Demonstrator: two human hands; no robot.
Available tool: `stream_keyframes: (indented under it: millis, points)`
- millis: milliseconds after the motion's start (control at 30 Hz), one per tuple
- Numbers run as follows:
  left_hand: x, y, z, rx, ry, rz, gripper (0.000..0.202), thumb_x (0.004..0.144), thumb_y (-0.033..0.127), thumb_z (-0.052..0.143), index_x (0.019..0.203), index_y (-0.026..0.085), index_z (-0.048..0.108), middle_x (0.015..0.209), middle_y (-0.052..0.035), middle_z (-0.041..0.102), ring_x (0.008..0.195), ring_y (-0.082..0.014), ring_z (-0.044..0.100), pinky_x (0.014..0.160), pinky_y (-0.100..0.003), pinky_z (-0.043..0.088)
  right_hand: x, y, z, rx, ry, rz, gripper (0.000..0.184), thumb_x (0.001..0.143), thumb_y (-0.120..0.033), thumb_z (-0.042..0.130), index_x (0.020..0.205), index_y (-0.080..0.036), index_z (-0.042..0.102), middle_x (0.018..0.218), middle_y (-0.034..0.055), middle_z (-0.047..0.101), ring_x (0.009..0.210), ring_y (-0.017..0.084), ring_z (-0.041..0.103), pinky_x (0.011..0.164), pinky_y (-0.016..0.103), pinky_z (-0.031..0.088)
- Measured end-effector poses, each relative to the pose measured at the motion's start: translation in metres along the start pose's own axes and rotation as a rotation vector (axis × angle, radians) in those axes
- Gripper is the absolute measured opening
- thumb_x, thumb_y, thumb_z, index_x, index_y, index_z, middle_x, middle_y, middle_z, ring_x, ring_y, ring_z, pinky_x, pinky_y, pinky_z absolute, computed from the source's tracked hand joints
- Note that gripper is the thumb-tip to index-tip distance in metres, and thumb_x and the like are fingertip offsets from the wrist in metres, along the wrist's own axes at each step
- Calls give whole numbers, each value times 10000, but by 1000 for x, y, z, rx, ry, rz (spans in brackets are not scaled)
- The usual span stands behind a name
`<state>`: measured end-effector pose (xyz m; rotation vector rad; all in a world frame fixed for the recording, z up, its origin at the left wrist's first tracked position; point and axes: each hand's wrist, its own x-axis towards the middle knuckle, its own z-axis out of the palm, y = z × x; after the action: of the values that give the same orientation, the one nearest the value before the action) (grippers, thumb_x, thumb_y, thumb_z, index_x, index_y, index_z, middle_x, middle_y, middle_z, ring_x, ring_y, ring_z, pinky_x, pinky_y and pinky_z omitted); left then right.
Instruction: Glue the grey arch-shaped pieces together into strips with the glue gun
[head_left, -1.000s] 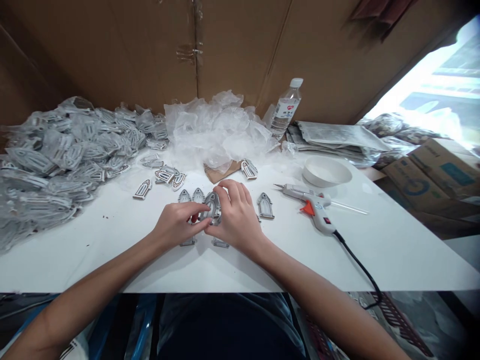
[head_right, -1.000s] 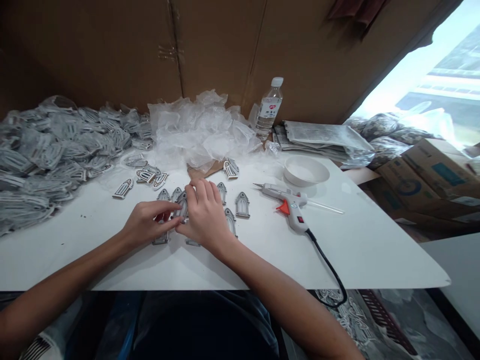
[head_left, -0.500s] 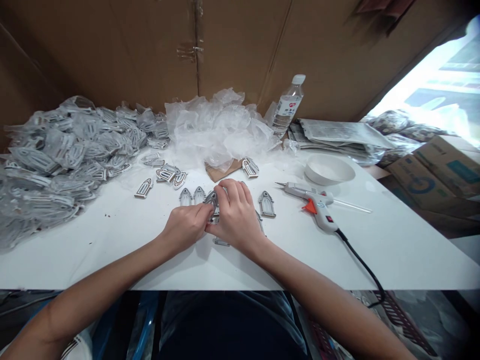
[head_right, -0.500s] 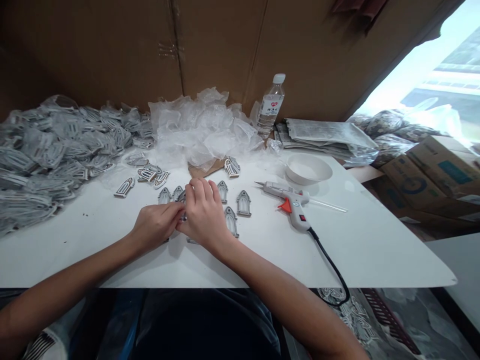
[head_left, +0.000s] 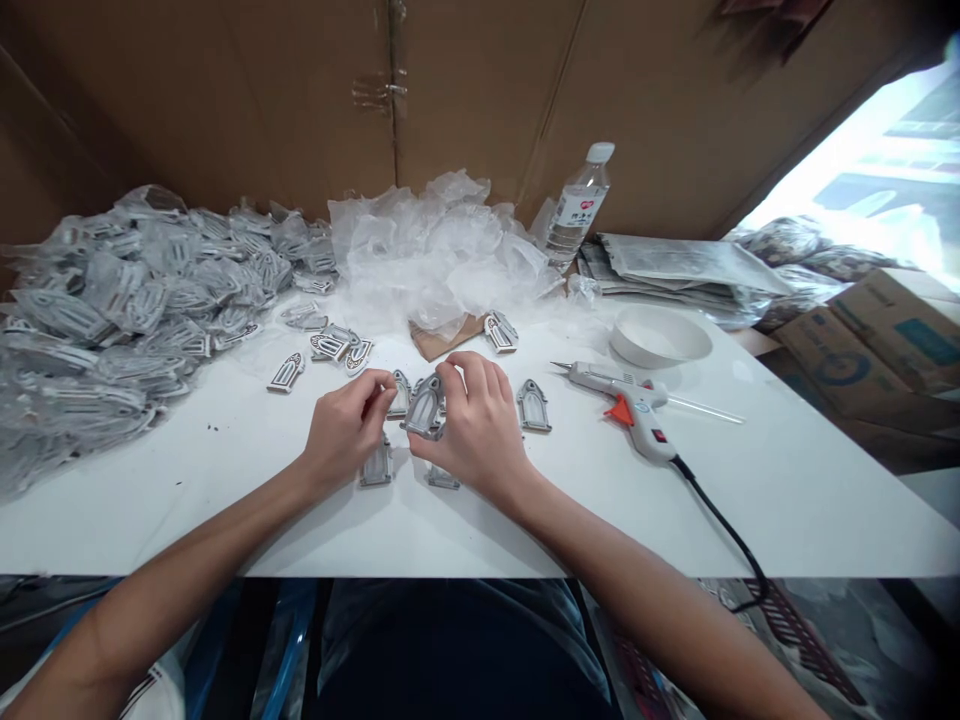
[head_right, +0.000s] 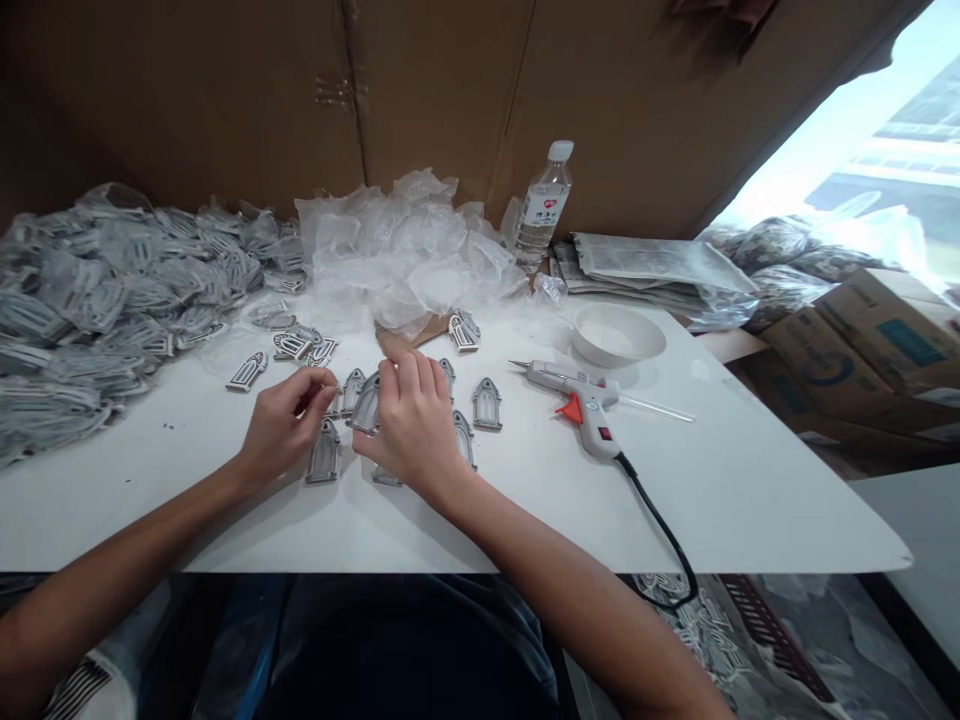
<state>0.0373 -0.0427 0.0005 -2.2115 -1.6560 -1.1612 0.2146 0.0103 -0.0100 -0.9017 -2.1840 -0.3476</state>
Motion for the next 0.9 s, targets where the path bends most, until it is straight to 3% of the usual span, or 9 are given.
stream_keyframes:
  millis: [233, 500, 700, 900]
  points:
    - [-5, 4, 10, 36, 21, 180, 129, 865, 263, 669, 976, 197, 683, 647, 62, 631, 538, -64, 548, 552, -192, 388, 0, -3, -1, 0, -10, 4, 526, 690, -366, 601, 1100, -37, 587, 1136, 169, 529, 1086, 268, 465, 996, 403, 388]
    - [-9, 3, 20, 139, 45, 255, 162, 914, 206, 586, 825, 196, 721, 534, 49, 570, 486, -93, 523, 496, -240, 337, 1, -6, -1, -54, 9, -29, 457, 691, -366, 591, 1023, -52, 605, 1108, 153, 545, 1071, 255, 474, 1006, 385, 372]
    - [-8, 6, 22, 237, 5, 258, 207, 914, 134, 503, 806, 176, 674, 600, 20, 609, 507, -111, 535, 506, -263, 294, 0, -8, 0, -60, -16, -30, 468, 671, -376, 615, 1017, -60, 600, 1123, 152, 547, 1091, 259, 467, 1029, 388, 350]
    - [-8, 5, 25, 216, -33, 176, 154, 916, 133, 476, 851, 175, 609, 657, 18, 652, 517, -106, 542, 500, -249, 263, 1, -5, 0, -59, -51, 1, 514, 676, -413, 635, 1039, -50, 599, 1103, 162, 541, 1078, 271, 471, 1006, 399, 364]
